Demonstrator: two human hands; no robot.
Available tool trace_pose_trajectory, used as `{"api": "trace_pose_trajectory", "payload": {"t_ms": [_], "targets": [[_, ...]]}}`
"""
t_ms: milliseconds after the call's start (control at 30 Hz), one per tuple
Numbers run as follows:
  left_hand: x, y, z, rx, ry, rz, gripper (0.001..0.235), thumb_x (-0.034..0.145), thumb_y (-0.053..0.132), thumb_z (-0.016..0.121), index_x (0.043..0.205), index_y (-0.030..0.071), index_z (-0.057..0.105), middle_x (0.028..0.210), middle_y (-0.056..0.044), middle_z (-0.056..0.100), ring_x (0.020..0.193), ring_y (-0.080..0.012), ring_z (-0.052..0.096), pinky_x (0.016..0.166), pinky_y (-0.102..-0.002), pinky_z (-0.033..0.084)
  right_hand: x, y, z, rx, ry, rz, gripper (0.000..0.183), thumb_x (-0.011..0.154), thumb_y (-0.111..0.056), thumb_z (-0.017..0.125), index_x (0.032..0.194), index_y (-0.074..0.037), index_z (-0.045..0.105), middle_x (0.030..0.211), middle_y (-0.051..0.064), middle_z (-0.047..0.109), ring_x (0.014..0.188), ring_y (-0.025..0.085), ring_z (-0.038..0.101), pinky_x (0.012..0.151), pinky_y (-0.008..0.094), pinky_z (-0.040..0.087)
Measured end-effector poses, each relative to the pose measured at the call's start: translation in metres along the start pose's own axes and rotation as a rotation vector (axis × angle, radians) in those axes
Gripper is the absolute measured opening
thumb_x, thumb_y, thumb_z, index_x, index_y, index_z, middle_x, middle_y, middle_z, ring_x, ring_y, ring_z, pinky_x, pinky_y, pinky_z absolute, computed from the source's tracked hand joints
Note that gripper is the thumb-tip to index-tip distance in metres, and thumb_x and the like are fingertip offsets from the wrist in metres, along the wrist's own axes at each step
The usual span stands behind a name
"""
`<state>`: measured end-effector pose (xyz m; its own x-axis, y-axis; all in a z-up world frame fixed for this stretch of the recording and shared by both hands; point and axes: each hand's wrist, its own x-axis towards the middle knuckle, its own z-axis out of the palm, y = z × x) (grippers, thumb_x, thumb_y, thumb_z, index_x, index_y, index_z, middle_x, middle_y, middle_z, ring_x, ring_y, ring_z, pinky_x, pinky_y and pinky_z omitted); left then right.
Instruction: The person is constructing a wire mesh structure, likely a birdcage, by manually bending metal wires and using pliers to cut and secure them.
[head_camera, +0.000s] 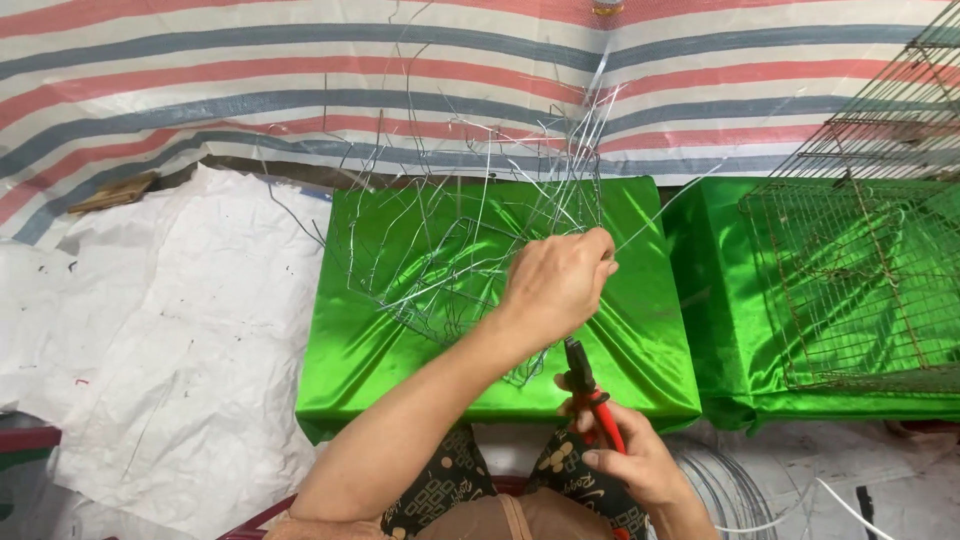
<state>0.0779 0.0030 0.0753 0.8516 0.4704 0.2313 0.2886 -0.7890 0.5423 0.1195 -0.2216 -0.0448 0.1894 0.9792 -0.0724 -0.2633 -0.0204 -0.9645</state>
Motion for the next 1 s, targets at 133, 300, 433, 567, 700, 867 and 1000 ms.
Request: {"api": "trace_pose_trajectory", "payload": {"t_ms": [133,300,433,567,700,867,1000], "targets": [[-0.014,0.010,-0.013,-0.073,-0.031,-0.020,0.007,0.102,0.010,0.056,0.098,0.007,0.061,0.067,-0.002,0.063,0.051,-0.0174,0.060,0.049,-0.035,0.054,0.007,-0.002,0.016,0.332,-0.126,0.038,0.024,0.069,-0.003,0.074,0.087,-0.007,0.059,0.154,0.030,0.046,0.127,0.036,0.060,0.105,0.054,0.046],[-0.012,0.024,-0.029,-0.172,-0.154,-0.095,0.017,0.100,-0.005,0.042,0.112,0.002,0.052,0.084,-0.008,0.059,0.068,-0.0213,0.055,0.059,-0.038,0.048,0.008,-0.012,0.042,0.704,-0.346,0.075,0.054,0.072,0.002,0.061,0.126,0.002,0.056,0.160,0.033,0.030,0.129,0.045,0.056,0.098,0.061,0.053],[-0.011,0.027,-0.032,-0.232,-0.131,-0.157,0.013,0.102,0.006,0.047,0.112,0.006,0.054,0.086,-0.008,0.065,0.070,-0.0210,0.062,0.062,-0.038,0.052,0.012,-0.002,0.054,0.822,-0.322,0.073,0.074,0.072,0.001,0.065,0.139,0.018,0.040,0.161,0.034,0.028,0.127,0.044,0.056,0.093,0.063,0.056],[-0.012,0.035,-0.040,-0.290,-0.150,-0.243,0.014,0.100,0.027,0.053,0.100,0.014,0.049,0.073,-0.004,0.063,0.064,-0.0253,0.062,0.064,-0.042,0.048,0.015,0.001,0.060,0.998,-0.330,0.048,0.067,0.074,0.006,0.058,0.140,0.006,0.046,0.163,0.034,0.022,0.130,0.045,0.052,0.096,0.071,0.052],[-0.011,0.039,-0.042,-0.541,-0.230,-0.332,0.025,0.096,0.037,0.051,0.105,0.017,0.041,0.105,0.004,0.068,0.089,-0.0147,0.065,0.072,-0.037,0.050,0.013,0.006,0.066,1.032,-0.245,0.043,0.059,0.072,0.004,0.060,0.131,-0.002,0.054,0.157,0.034,0.032,0.122,0.047,0.055,0.089,0.073,0.054],[-0.044,0.048,-0.058,-0.492,-0.107,-0.038,0.043,0.096,0.017,0.049,0.136,0.004,0.041,0.144,-0.014,0.053,0.131,-0.0260,0.052,0.109,-0.042,0.041,0.006,0.017,0.058,1.009,-0.149,0.146,0.042,0.069,0.005,0.063,0.108,-0.007,0.055,0.125,0.030,0.045,0.099,0.039,0.057,0.071,0.051,0.056],[-0.108,0.033,-0.061,-0.161,0.409,0.310,0.024,0.090,-0.016,0.052,0.109,-0.009,0.066,0.103,-0.023,0.072,0.096,-0.0355,0.070,0.089,-0.040,0.061,0.002,0.024,0.049,1.035,-0.160,0.149,0.041,0.069,0.007,0.061,0.108,-0.003,0.052,0.103,0.024,0.054,0.099,0.040,0.058,0.069,0.051,0.059]]}}
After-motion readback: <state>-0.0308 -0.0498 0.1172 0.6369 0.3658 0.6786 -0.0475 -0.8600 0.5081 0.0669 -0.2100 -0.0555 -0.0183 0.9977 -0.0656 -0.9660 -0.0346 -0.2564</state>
